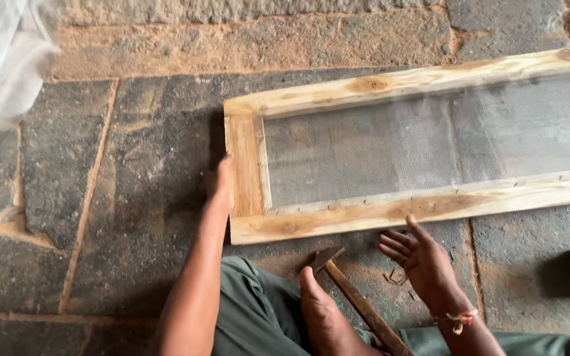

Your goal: The person is sitting on a stone floor, attaching a metal mesh screen to a wooden frame using a hammer and nails. They repeatedly pick up nails, position them along the frame's edge, and hammer them in to secure the mesh.

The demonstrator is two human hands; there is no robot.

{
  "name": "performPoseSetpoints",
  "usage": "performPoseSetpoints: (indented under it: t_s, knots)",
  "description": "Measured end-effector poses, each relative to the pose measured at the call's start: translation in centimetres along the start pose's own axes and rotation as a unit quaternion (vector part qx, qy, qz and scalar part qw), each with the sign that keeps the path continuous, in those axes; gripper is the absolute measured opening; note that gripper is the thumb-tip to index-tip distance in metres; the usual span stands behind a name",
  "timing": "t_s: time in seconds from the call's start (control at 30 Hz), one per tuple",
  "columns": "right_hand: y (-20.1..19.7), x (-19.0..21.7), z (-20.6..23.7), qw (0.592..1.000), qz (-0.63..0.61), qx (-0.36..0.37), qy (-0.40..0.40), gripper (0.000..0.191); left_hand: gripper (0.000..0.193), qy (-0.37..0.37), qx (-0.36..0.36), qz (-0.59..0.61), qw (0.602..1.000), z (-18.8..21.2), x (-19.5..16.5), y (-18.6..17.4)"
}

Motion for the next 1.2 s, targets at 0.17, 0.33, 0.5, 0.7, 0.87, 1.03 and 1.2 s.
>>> performPoseSetpoints:
  t_s: [0.17, 0.33, 0.5, 0.7, 0.87, 1.03, 1.2]
  knots:
    - [-2.4, 0.0, -2.9, 0.999, -0.02, -0.019, -0.045, 0.053, 0.088, -0.018, 0.021, -0.066, 0.997, 0.4, -0.8, -0.6]
    - [-3.8, -1.1, -3.9, 0.995, 0.015, 0.001, -0.1, 0.023, 0.108, -0.084, -0.036, -0.212, 0.973, -0.6, 0.5, -0.7]
    - [-2.7, -1.2, -2.2, 0.993, 0.027, 0.014, -0.11, 0.026, 0.096, 0.005, -0.083, -0.309, 0.947, -2.8, 0.0, -2.7]
    - [-2.8, 1.1, -0.1, 0.992, -0.037, 0.003, -0.118, 0.052, 0.094, -0.084, -0.127, -0.309, 0.939, -2.2, -3.7, -8.4]
    - [-4.0, 4.0, 0.8, 0.964, -0.172, -0.043, -0.198, 0.073, 0.084, -0.03, -0.17, -0.364, 0.915, 2.9, -8.0, -16.3]
    - [-2.6, 1.8, 3.4, 0.959, -0.228, -0.041, -0.162, 0.075, 0.085, -0.046, -0.208, -0.377, 0.901, 7.6, -8.8, -24.6]
    - [-1.8, -1.3, 5.3, 0.978, -0.178, 0.052, -0.098, 0.064, 0.086, -0.065, -0.234, -0.385, 0.89, 9.2, -8.9, -29.8]
Point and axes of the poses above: each hand's wrist, its own z-axis away from the middle knuckle, its own y-axis out of the palm, x = y × z, the point moved 2 cm from there along -z, towards the middle knuckle, and after that the axes turned 13 degrees about x, right-handed, at the moved point
